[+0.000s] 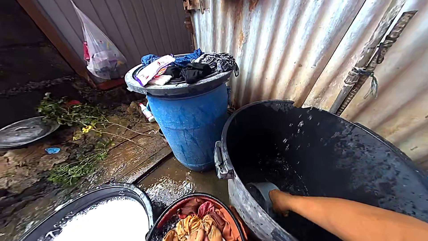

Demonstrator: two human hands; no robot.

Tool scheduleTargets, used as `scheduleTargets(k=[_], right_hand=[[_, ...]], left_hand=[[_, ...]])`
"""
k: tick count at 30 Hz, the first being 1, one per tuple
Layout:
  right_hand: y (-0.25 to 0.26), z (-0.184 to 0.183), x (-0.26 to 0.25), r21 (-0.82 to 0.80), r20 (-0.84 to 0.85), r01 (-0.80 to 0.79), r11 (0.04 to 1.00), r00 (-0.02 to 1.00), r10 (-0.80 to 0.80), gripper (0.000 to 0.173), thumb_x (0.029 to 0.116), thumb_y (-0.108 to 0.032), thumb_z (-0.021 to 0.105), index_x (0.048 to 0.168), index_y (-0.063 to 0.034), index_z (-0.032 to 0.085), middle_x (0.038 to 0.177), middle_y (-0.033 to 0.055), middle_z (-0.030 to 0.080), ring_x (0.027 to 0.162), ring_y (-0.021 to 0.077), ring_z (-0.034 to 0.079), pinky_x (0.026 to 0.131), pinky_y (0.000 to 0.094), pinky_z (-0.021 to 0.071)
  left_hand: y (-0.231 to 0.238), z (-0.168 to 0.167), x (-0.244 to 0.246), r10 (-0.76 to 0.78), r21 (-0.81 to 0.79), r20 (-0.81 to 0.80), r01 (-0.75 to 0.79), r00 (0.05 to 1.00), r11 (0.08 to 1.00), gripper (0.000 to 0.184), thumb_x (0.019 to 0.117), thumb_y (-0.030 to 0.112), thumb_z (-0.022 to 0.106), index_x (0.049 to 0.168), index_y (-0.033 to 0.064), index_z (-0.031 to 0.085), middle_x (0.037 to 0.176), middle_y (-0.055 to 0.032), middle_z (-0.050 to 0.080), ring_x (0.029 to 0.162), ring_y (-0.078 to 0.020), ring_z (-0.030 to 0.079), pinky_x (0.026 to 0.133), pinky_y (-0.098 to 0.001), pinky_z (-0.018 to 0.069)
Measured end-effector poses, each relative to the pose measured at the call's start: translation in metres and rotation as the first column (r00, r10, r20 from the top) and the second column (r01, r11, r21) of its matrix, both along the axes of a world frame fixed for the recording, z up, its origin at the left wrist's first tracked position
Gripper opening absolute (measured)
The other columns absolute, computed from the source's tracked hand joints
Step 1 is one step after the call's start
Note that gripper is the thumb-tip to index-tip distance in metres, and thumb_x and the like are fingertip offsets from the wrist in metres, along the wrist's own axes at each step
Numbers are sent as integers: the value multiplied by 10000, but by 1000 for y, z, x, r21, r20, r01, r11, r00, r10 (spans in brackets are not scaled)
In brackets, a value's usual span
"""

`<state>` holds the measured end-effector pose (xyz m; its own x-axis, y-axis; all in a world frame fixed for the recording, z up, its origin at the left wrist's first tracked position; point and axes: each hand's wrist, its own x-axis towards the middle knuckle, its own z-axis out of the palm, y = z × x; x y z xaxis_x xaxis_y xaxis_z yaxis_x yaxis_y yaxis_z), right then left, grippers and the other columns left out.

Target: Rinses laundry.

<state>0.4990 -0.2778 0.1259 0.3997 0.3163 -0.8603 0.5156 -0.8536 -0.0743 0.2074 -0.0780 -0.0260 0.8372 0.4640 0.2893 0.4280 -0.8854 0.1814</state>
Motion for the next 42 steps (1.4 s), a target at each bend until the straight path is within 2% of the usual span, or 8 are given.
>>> scheduleTargets(k=[3, 5, 7, 11, 19, 27, 33, 42], right_hand=[[14, 25, 10, 80, 26, 141, 987, 989, -143, 353, 995, -217, 653, 1076, 127, 652, 992, 243, 683, 885, 321, 663, 869, 510, 504], [18, 54, 14, 136, 45, 246, 960, 966, -254, 334, 1001, -233, 643, 1045, 97, 662, 922, 167, 678, 789, 222, 624, 808, 429, 493], [11, 87, 14, 235, 30, 374, 897, 920, -391, 320, 1015, -254, 642, 1024, 66, 641, 816, 81, 643, 660, 117, 572, 699, 319, 487], [-12, 146, -8, 547, -146, 591, 592, 764, -628, 191, 1026, -178, 623, 977, -5, 559, 648, -10, 563, 484, 40, 521, 509, 189, 465], [-19, 226, -75, 855, -320, 501, 134, 713, -624, 121, 988, -38, 642, 923, -3, 546, 604, 1, 569, 456, 33, 525, 462, 154, 459], [-2, 246, -106, 894, 132, 131, 428, 836, -532, 224, 992, -146, 682, 1028, 53, 588, 697, 71, 599, 519, 95, 549, 541, 250, 495], [4, 237, -111, 787, 451, -145, 599, 798, -400, 335, 988, -265, 687, 1112, 40, 624, 854, 216, 669, 760, 364, 669, 749, 594, 525], [0, 234, -131, 653, 653, -326, 684, 699, -291, 359, 999, -288, 660, 1125, 46, 614, 887, 261, 671, 900, 461, 674, 762, 632, 497]], left_hand=[[-36, 116, 27, -112, -222, -476, 4, 872, 975, 447, 1059, 175, 314, 1162, -75, 670, 1164, -229, 709, 1110, -371, 688, 936, -522, 522], [-68, 168, 29, 12, -171, -227, -53, 974, 984, 384, 959, 79, 411, 951, -153, 717, 954, -275, 740, 936, -420, 727, 887, -513, 530], [-63, 254, 36, -163, -474, -674, -253, 720, 843, 429, 1084, 88, 315, 1368, -153, 529, 1403, -308, 575, 1354, -445, 519, 1117, -528, 372], [1, 95, -1, -109, -510, -425, -138, 899, 849, 430, 1074, 346, 416, 1290, 55, 647, 1199, -221, 703, 1136, -409, 673, 932, -622, 509], [25, 181, -3, -514, -721, -444, 49, 733, 692, 334, 1008, 234, 626, 1114, -79, 672, 1055, -296, 669, 1031, -436, 639, 940, -639, 455], [22, 233, 1, -510, -600, -697, -21, 504, 800, 318, 1059, 246, 543, 1289, 50, 644, 1203, -226, 664, 1108, -369, 633, 970, -605, 454], [15, 229, 17, -492, -578, -692, 2, 528, 816, 316, 1052, 244, 560, 1296, 64, 649, 1273, -240, 638, 1184, -396, 605, 989, -628, 443], [16, 183, 15, -534, -614, -615, 73, 580, 786, 316, 1016, 231, 608, 1224, 10, 697, 1331, -275, 610, 1301, -440, 531, 1091, -639, 365]])
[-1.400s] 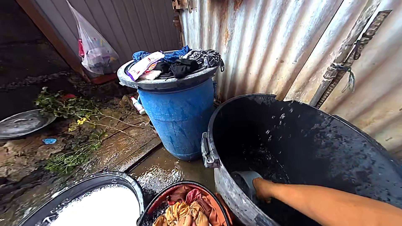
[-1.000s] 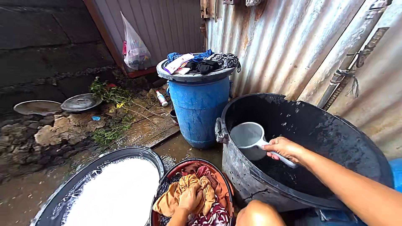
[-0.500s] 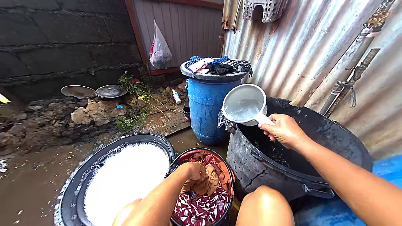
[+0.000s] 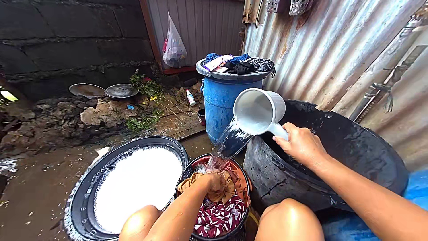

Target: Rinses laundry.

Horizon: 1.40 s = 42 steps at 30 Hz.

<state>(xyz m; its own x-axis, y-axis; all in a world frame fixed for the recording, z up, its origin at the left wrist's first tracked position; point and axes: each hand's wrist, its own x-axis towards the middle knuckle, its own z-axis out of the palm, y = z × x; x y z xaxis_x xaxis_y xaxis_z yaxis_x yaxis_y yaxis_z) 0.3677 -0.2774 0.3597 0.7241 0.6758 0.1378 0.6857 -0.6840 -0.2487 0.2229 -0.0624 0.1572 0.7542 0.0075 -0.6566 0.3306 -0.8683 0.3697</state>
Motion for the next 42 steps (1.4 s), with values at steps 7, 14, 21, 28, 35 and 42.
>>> scheduleTargets(k=[7, 14, 21, 28, 35, 42], right_hand=[[-3, -11, -10, -46, 108, -45, 998, 993, 50, 339, 1014, -269, 624, 1124, 50, 602, 846, 263, 670, 866, 474, 684, 725, 608, 499], [-1, -31, -2, 72, 89, -23, 997, 996, 17, 361, 1011, -260, 626, 1156, 70, 607, 860, 290, 673, 861, 502, 682, 717, 644, 492], [-6, -58, 41, 123, -222, 247, 961, 951, -216, 475, 1048, -316, 574, 1301, 85, 547, 1071, 325, 660, 977, 479, 670, 865, 654, 494], [-14, -63, 40, 172, -132, 197, 965, 976, -176, 596, 1025, -292, 617, 1432, 113, 458, 1404, 389, 496, 1329, 553, 469, 1075, 681, 363], [34, -83, -138, 228, -962, 741, 632, 72, 263, 763, 1060, -633, 141, 1617, -112, 128, 1599, 291, 254, 1351, 501, 418, 914, 684, 448], [85, -178, -123, 175, -827, 843, 508, -154, 540, 624, 1058, -609, 200, 1196, -136, 584, 940, 98, 683, 818, 211, 685, 674, 411, 585]], left_hand=[[0, -18, -7, 8, -34, -16, -9, 1000, 999, 327, 1034, 226, 581, 1224, -21, 680, 1297, -292, 621, 1274, -452, 549, 1084, -643, 365], [3, -43, -18, 114, -74, 44, -111, 993, 991, 355, 1048, 199, 551, 1301, -31, 647, 1399, -282, 575, 1374, -443, 483, 1162, -605, 317], [-7, -64, -37, 269, -98, 202, -253, 942, 962, 360, 1049, 175, 521, 1360, 28, 628, 1573, -226, 419, 1499, -423, 306, 1216, -612, 210], [-13, -25, -45, 641, -96, 220, -637, 735, 765, 424, 1100, 291, 388, 1391, 38, 562, 1385, -241, 596, 1320, -408, 552, 1065, -632, 419], [-16, 84, -24, 830, -654, 308, -531, 464, 539, 248, 1053, 190, 455, 1014, -9, 597, 929, -140, 584, 861, -241, 582, 799, -452, 481], [-21, 167, -35, 924, -960, 264, -16, 275, 280, 54, 951, 65, 535, 908, 85, 562, 743, 36, 625, 690, -52, 638, 698, -258, 569]])
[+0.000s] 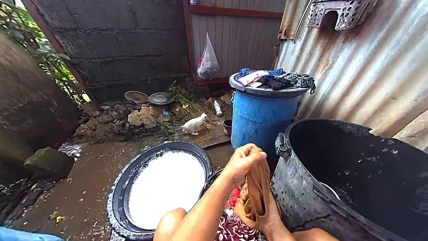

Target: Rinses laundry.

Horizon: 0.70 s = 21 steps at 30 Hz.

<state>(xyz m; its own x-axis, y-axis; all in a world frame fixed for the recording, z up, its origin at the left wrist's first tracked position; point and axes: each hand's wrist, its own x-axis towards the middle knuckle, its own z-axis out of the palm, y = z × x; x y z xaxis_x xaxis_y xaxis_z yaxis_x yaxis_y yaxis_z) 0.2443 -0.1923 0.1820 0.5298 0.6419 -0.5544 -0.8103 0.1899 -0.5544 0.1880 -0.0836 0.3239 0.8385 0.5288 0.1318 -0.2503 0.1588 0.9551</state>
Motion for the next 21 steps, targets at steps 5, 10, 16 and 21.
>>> scheduleTargets(k=[5, 10, 16, 21], right_hand=[[17, 30, 17, -116, -27, 28, 993, 999, -32, 462, 1091, -427, 310, 1308, -85, 532, 1134, 136, 636, 1019, 261, 636, 847, 493, 538], [29, 38, 28, 39, 73, -112, 993, 991, 109, 487, 1089, -390, 229, 1159, -87, 604, 975, 98, 688, 908, 214, 685, 785, 431, 571], [18, 28, 58, -318, 93, -289, 903, 938, 333, 708, 1059, -631, 161, 1400, -122, 516, 1237, 169, 633, 1097, 302, 633, 891, 521, 532], [0, 16, 70, 56, -3, -429, 901, 903, 430, 902, 929, -818, 93, 1309, -120, 520, 1124, 227, 680, 946, 399, 700, 701, 571, 593]], left_hand=[[54, -125, -4, 48, -143, -462, -127, 886, 982, 621, 1080, 490, 394, 1552, 94, 320, 1362, -199, 586, 1194, -284, 613, 995, -481, 516], [5, -154, -8, 94, -622, -105, -139, 990, 771, 711, 1048, 640, 128, 1169, 147, 625, 952, -31, 737, 893, -131, 712, 774, -334, 603], [36, -107, 26, 260, -304, 7, -246, 966, 920, 228, 964, 48, 586, 1183, -12, 565, 896, -71, 731, 820, -121, 725, 788, -298, 617], [15, -74, 36, 58, 527, 268, -197, 962, 827, 430, 783, 255, 857, 995, -75, 684, 1073, -98, 679, 1058, -43, 617, 957, -209, 500]])
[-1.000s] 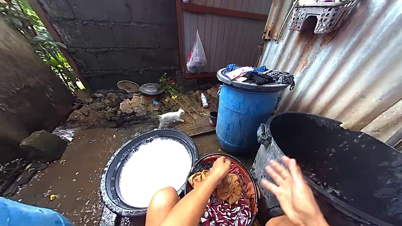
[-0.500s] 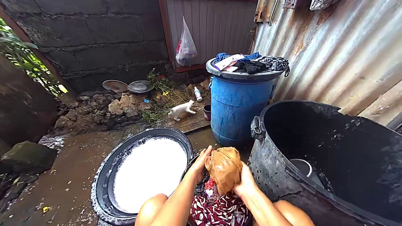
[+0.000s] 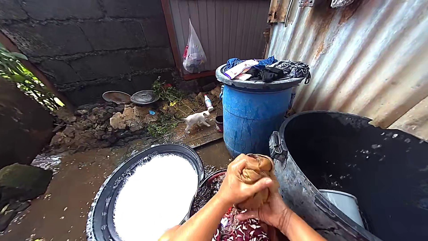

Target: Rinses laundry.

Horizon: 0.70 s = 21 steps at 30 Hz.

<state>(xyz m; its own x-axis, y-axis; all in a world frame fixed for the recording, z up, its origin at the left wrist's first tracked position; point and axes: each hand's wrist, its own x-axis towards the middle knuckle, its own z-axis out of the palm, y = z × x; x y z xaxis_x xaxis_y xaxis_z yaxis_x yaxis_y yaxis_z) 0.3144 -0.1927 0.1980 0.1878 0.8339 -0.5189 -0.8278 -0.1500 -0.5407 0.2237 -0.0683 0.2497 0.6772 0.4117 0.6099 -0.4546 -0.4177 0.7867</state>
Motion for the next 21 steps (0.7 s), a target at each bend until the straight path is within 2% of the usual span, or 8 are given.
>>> scheduleTargets(k=[2, 4, 7, 9, 11, 13, 17, 21], right_hand=[[4, 7, 4, 290, -43, 140, 947, 990, -134, 706, 923, -790, 373, 1069, -177, 693, 963, 75, 755, 880, 201, 738, 736, 396, 624], [13, 12, 14, 454, -25, 192, 870, 979, -203, 357, 917, -504, 649, 1003, -177, 762, 934, 48, 765, 876, 141, 741, 786, 334, 624], [18, 23, 17, 451, 251, 283, 846, 870, -425, 275, 873, -126, 620, 1144, -79, 623, 991, 64, 737, 908, 140, 725, 819, 327, 621], [23, 33, 10, 484, 510, 289, 826, 674, -535, 351, 758, -25, 617, 1107, -66, 621, 978, -20, 735, 897, 66, 710, 806, 263, 611], [28, 32, 3, 564, 703, 178, 806, 408, -582, 325, 724, -28, 708, 1044, -65, 658, 1007, -58, 712, 960, 7, 676, 860, 200, 578], [34, 23, -2, 577, 808, 20, 816, 128, -575, 326, 705, -115, 779, 993, -7, 672, 1062, 62, 668, 1096, 66, 609, 970, 199, 494], [41, 6, -19, 463, 870, -183, 867, -95, -485, 380, 716, -277, 808, 995, -55, 677, 1225, 232, 624, 1298, 268, 554, 1108, 361, 450], [38, -18, -34, 360, 778, -319, 877, -417, -471, 237, 839, -396, 675, 904, -168, 662, 1103, 76, 738, 1176, 272, 656, 1046, 460, 496]], left_hand=[[0, 4, -5, -61, 163, 102, 44, 993, 986, 499, 825, 376, 832, 992, -66, 671, 1264, -189, 597, 1284, -103, 520, 1102, -229, 413], [8, -2, -9, -61, 160, 187, 31, 980, 987, 450, 873, 412, 795, 1004, 6, 653, 1200, -109, 647, 1214, -84, 577, 1043, -233, 475], [12, -21, -17, -6, -280, 132, 43, 991, 959, 273, 899, 331, 759, 1025, 96, 700, 994, 68, 732, 943, -13, 689, 863, -242, 585], [12, -24, -17, -23, -681, 20, 31, 1000, 732, 222, 922, 253, 703, 1024, 64, 647, 891, 4, 748, 837, -104, 733, 813, -328, 621], [18, -26, -15, -121, -877, -39, 24, 992, 479, 213, 1000, 238, 502, 1050, 63, 612, 868, -45, 740, 815, -146, 737, 788, -350, 627], [23, -31, -12, -222, -927, -66, 22, 973, 375, 344, 1081, 247, 324, 1033, 107, 634, 851, -21, 744, 801, -104, 732, 759, -295, 621], [32, -37, -17, -378, -850, -340, -110, 861, 514, 367, 1093, 120, 235, 1009, 165, 589, 772, 101, 671, 728, 33, 645, 711, -173, 555], [54, -82, -17, -603, -841, -410, -28, 685, 541, 250, 1059, 64, 329, 1042, 119, 572, 797, 81, 644, 755, 10, 626, 749, -194, 536]])
